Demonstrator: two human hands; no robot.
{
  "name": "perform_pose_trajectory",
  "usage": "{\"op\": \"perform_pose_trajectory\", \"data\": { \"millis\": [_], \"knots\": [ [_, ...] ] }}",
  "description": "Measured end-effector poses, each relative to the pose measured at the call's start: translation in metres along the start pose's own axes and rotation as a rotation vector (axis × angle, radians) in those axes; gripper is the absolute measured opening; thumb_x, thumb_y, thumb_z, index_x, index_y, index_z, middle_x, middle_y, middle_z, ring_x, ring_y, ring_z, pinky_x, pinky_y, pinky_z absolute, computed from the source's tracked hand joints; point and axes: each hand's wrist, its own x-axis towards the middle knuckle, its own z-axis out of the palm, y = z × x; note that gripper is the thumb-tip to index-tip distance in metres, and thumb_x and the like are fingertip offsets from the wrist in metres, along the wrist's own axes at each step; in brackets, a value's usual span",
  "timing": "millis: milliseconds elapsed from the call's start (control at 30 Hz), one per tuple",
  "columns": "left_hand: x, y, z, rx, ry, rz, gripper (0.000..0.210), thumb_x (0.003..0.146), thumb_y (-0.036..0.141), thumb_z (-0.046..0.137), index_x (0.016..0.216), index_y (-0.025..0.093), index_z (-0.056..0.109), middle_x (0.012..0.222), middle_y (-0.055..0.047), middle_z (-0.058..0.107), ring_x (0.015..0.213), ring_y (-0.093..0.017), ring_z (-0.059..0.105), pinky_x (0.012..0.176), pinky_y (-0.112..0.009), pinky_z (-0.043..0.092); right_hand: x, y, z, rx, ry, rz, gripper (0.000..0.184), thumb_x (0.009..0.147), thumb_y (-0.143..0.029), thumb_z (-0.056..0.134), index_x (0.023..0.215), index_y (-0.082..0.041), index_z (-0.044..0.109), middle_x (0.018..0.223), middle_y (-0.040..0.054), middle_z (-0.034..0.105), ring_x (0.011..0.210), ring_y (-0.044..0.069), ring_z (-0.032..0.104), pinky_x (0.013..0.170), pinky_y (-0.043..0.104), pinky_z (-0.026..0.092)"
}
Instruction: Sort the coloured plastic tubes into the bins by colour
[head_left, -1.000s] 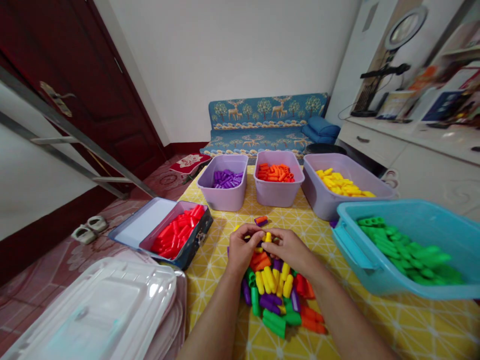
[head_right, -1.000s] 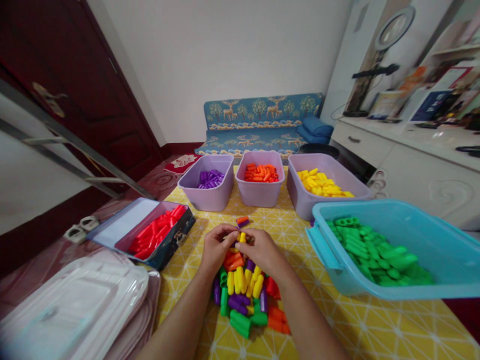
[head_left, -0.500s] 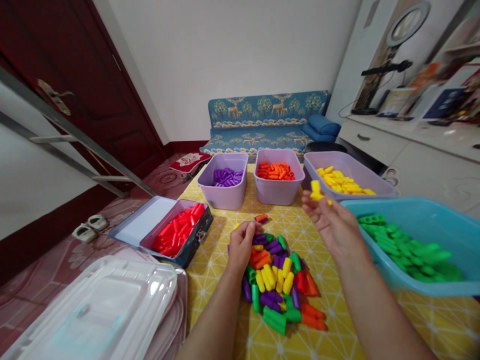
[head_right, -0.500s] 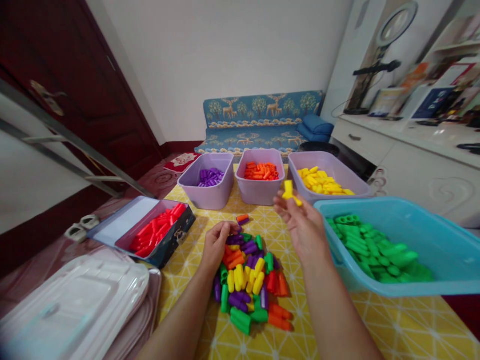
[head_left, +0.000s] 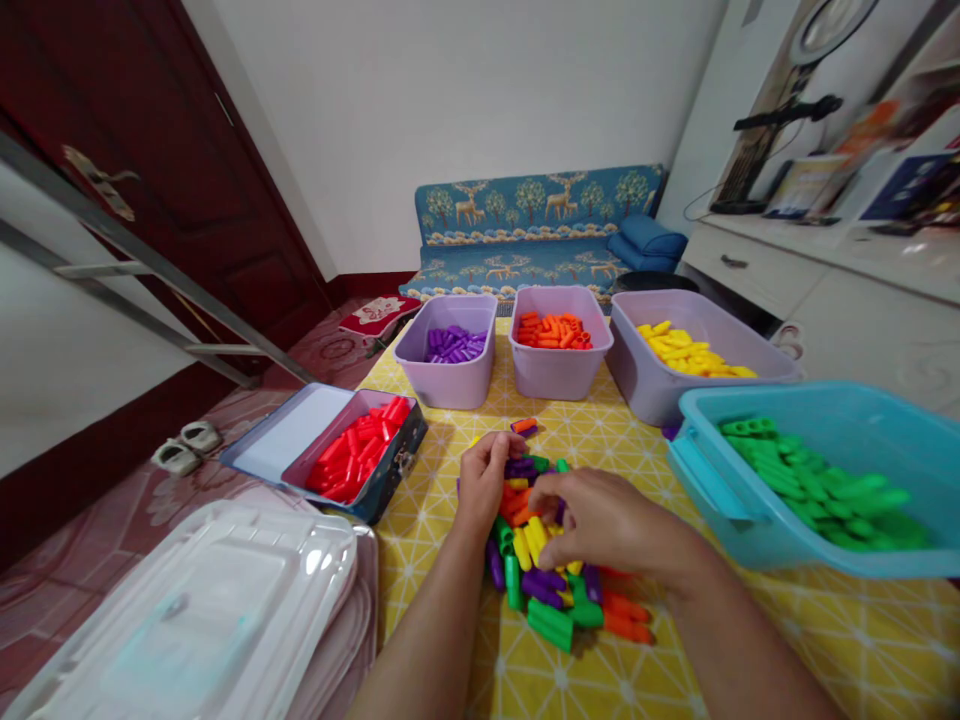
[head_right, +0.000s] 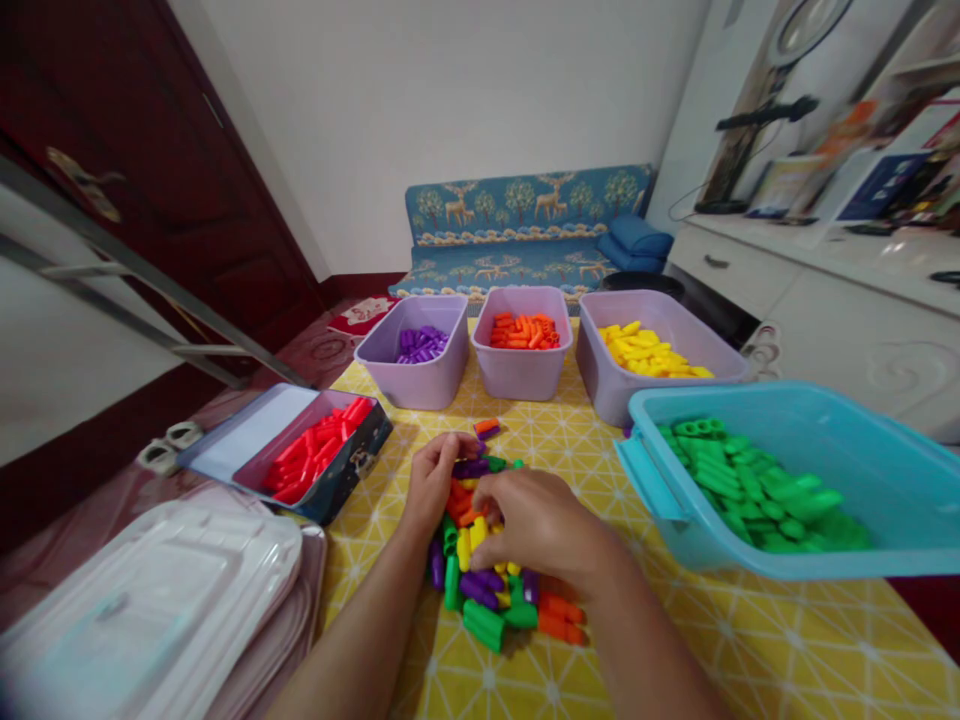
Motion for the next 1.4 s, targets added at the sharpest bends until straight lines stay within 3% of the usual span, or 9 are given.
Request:
{"op": "perform_pose_trajectory", "data": {
  "millis": [100,267,433,633,733,833,1067,1233,1400],
  "knots": [
    [0.0,0.0,0.0,-0.015,0.003,-0.009,0.04,0.088,0.048,0.05,0.083,0.013,0.069,0.078,-0.006,0.07,0.073,-0.016,0.062,0.072,-0.027,0.05,-0.001,-0.015,0.014,-0.293,-0.022,0.011,0.046,0.05,-0.034,0.082,0.094,-0.026,0.068,0.089,0.0025,0.071,0.083,0.025,0.063,0.064,0.029,0.037],
    [-0.001,0.0,-0.002,0.002,-0.001,-0.002,0.04,0.09,0.047,0.048,0.085,0.013,0.069,0.082,-0.007,0.07,0.078,-0.017,0.064,0.075,-0.028,0.051,0.014,-0.015,0.027,-0.371,0.107,0.04,0.022,0.07,-0.021,0.064,0.091,-0.026,0.068,0.087,0.0047,0.071,0.081,0.023,0.064,0.064,0.029,0.036],
    [0.001,-0.003,-0.004,0.102,-0.033,0.082,0.035,0.092,0.041,0.047,0.091,0.015,0.07,0.097,-0.008,0.07,0.096,-0.02,0.063,0.091,-0.032,0.047,0.036,0.021,0.031,-0.124,0.422,0.154,0.025,0.084,-0.033,0.053,0.102,-0.02,0.063,0.082,0.0072,0.07,0.076,0.021,0.065,0.065,0.028,0.04],
    [0.003,-0.005,-0.001,0.237,-0.182,0.193,0.027,0.083,0.029,0.062,0.108,0.02,0.068,0.121,-0.009,0.063,0.116,-0.022,0.056,0.104,-0.037,0.041,0.047,0.053,0.034,0.286,0.583,0.151,0.022,0.085,-0.041,0.048,0.083,-0.02,0.057,0.061,-0.0004,0.062,0.052,0.015,0.06,0.053,0.024,0.042],
    [0.002,-0.005,0.0,0.313,-0.258,0.209,0.042,0.078,0.024,0.067,0.12,0.024,0.063,0.13,-0.008,0.058,0.122,-0.023,0.052,0.107,-0.038,0.039,0.046,0.054,0.034,0.345,0.579,0.109,0.034,0.086,-0.047,0.046,0.069,-0.019,0.057,0.053,-0.0014,0.056,0.05,0.014,0.057,0.05,0.024,0.04],
    [0.001,-0.007,0.0,0.315,-0.241,0.191,0.043,0.077,0.021,0.068,0.12,0.024,0.062,0.125,-0.007,0.062,0.116,-0.022,0.056,0.103,-0.038,0.042,0.046,0.051,0.035,0.402,0.552,0.068,0.038,0.084,-0.049,0.049,0.065,-0.018,0.06,0.053,-0.0005,0.056,0.051,0.015,0.055,0.05,0.024,0.041],
    [0.001,-0.012,0.002,0.196,-0.121,0.074,0.033,0.075,0.026,0.07,0.106,0.017,0.065,0.103,-0.007,0.07,0.092,-0.018,0.065,0.086,-0.03,0.05,0.051,0.052,0.038,0.64,0.621,0.043,0.027,0.073,-0.038,0.064,0.087,-0.016,0.068,0.084,0.007,0.072,0.072,0.02,0.067,0.067,0.03,0.052],
    [0.001,-0.009,0.002,0.155,-0.123,0.047,0.029,0.08,0.025,0.063,0.107,0.016,0.066,0.102,-0.007,0.072,0.089,-0.018,0.066,0.083,-0.03,0.051,0.048,0.047,0.033,0.831,0.573,0.099,0.031,0.066,-0.041,0.069,0.083,-0.015,0.067,0.07,0.0047,0.07,0.06,0.018,0.066,0.055,0.027,0.05],
    [0.0,-0.003,0.001,0.158,-0.115,0.021,0.028,0.083,0.03,0.059,0.105,0.016,0.068,0.101,-0.006,0.073,0.09,-0.019,0.066,0.083,-0.03,0.051,0.042,0.038,0.022,0.84,0.515,0.159,0.026,0.067,-0.038,0.068,0.08,-0.016,0.064,0.062,0.0014,0.066,0.055,0.014,0.062,0.051,0.024,0.048]
  ]
}}
